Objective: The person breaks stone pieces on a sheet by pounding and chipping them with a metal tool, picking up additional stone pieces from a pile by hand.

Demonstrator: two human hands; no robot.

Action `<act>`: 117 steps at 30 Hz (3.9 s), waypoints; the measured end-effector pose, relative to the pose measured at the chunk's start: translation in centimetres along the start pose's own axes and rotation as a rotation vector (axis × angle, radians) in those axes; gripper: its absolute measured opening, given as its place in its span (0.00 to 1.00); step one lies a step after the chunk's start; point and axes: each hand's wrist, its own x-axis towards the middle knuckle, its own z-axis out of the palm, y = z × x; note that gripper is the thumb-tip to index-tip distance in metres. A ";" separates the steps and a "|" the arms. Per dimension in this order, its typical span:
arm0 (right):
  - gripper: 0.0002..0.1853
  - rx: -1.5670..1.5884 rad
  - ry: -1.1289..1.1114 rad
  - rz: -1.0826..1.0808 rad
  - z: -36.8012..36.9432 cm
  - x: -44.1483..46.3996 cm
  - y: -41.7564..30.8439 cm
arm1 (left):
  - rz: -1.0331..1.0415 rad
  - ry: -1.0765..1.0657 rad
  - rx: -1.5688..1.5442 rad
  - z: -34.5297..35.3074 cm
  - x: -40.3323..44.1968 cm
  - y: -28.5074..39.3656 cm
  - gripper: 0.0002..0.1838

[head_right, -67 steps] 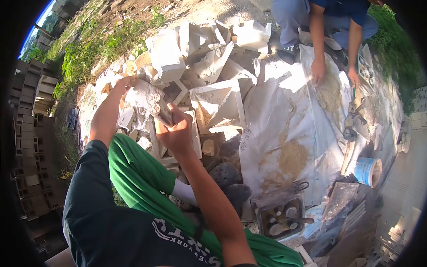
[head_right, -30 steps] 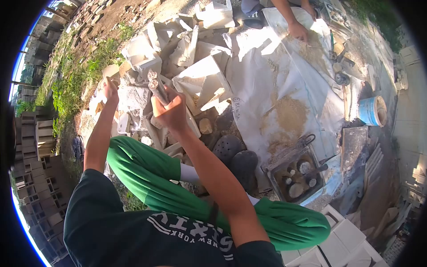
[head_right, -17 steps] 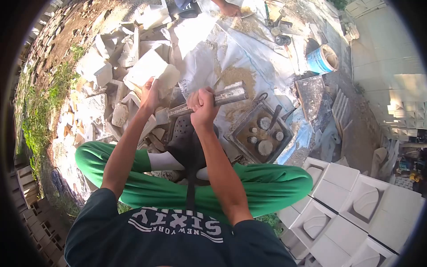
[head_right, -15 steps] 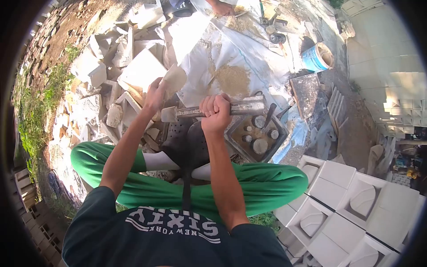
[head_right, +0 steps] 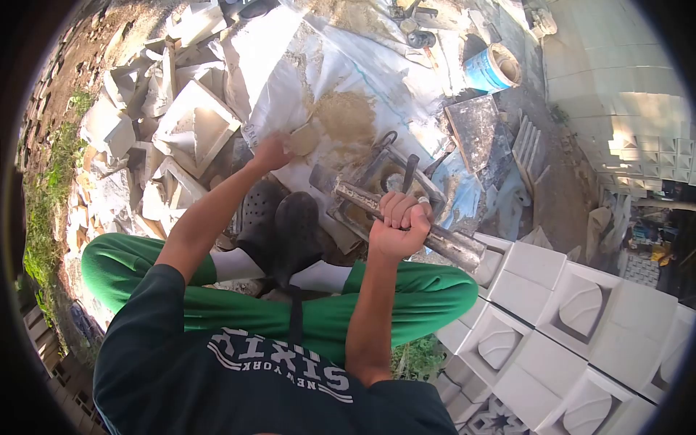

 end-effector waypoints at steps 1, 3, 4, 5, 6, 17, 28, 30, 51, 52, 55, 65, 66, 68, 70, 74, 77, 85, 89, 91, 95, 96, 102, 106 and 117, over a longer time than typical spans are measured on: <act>0.17 -0.004 0.001 0.000 0.1 -0.4 0.1 | -0.023 0.076 0.039 0.3 -0.8 0.8 0.31; 0.16 -0.057 0.059 0.057 0.3 -1.4 0.2 | -0.041 0.143 0.078 0.5 -1.6 2.0 0.32; 0.16 -0.063 0.046 0.059 0.2 -1.9 0.5 | -0.017 0.159 0.125 0.4 -1.9 2.5 0.33; 0.16 -0.064 0.051 0.056 0.1 -2.0 0.5 | 0.006 0.177 0.173 0.3 -2.0 2.8 0.33; 0.15 -0.061 0.019 0.044 0.2 -2.1 0.6 | 0.008 0.175 0.173 0.8 -1.9 2.6 0.33; 0.15 -0.056 -0.349 -0.036 5.1 2.5 0.8 | 0.265 -0.098 0.194 -0.4 -0.7 -0.6 0.33; 0.20 -0.152 -0.494 0.009 13.6 6.8 1.3 | 0.092 0.180 0.200 1.6 -4.4 -1.8 0.36; 0.20 -0.170 -0.507 0.010 15.4 8.1 -0.3 | 0.068 0.182 0.221 1.6 -4.2 -1.5 0.35; 0.20 -0.341 -0.300 0.275 12.1 5.8 10.5 | -0.199 0.337 0.062 0.3 -8.5 2.5 0.27; 0.20 -0.337 -0.318 0.251 12.8 6.2 8.7 | -0.200 0.331 0.057 0.4 -8.6 2.5 0.27; 0.20 -0.388 -0.384 0.070 14.8 7.0 3.8 | -0.196 0.312 0.061 0.2 -8.2 2.7 0.27; 0.15 -0.414 -0.171 0.208 6.9 7.0 14.0 | -0.080 0.284 0.236 -0.4 -6.8 3.2 0.34; 0.15 -0.415 -0.164 0.207 6.6 6.4 13.9 | -0.007 0.234 0.274 -0.3 -7.0 3.0 0.35; 0.12 -0.443 -0.199 0.204 6.4 5.5 14.3 | 0.034 0.152 0.296 -0.7 -5.6 2.4 0.34; 0.12 -0.426 -0.222 0.204 5.8 4.6 14.5 | 0.108 0.095 0.321 -0.6 -4.7 2.4 0.27; 0.13 -0.405 -0.160 0.186 5.2 4.0 14.7 | 0.139 0.208 0.307 1.6 -3.2 0.9 0.20; 0.14 -0.337 -0.092 0.214 5.5 4.6 13.5 | 0.218 0.224 0.299 1.0 -3.2 0.8 0.14; 0.16 -0.198 -0.008 0.175 4.2 4.7 9.8 | 0.211 0.364 0.258 -0.8 -5.4 1.9 0.11; 0.14 -0.338 0.004 0.181 2.7 3.4 11.3 | 0.045 0.288 0.272 -0.4 -5.7 2.0 0.13; 0.13 -0.592 -0.206 0.036 1.6 3.3 12.8 | 0.006 0.275 0.236 -0.2 -5.9 2.8 0.17; 0.11 -0.408 -0.078 0.205 1.5 2.6 13.9 | 0.052 0.313 0.100 -0.8 -8.1 3.6 0.28; 0.11 -0.355 -0.056 0.218 2.5 2.5 13.5 | 0.013 0.308 0.118 -0.6 -8.2 3.4 0.28; 0.14 -0.272 -0.014 0.232 3.7 4.2 12.9 | -0.132 0.283 0.116 0.2 -7.4 3.8 0.29; 0.18 -0.207 -0.129 0.189 5.4 6.5 9.1 | -0.137 0.366 0.060 0.4 -7.1 3.4 0.25; 0.17 -0.221 -0.214 0.187 9.9 6.7 6.2 | -0.126 0.490 -0.055 1.4 -6.7 3.1 0.22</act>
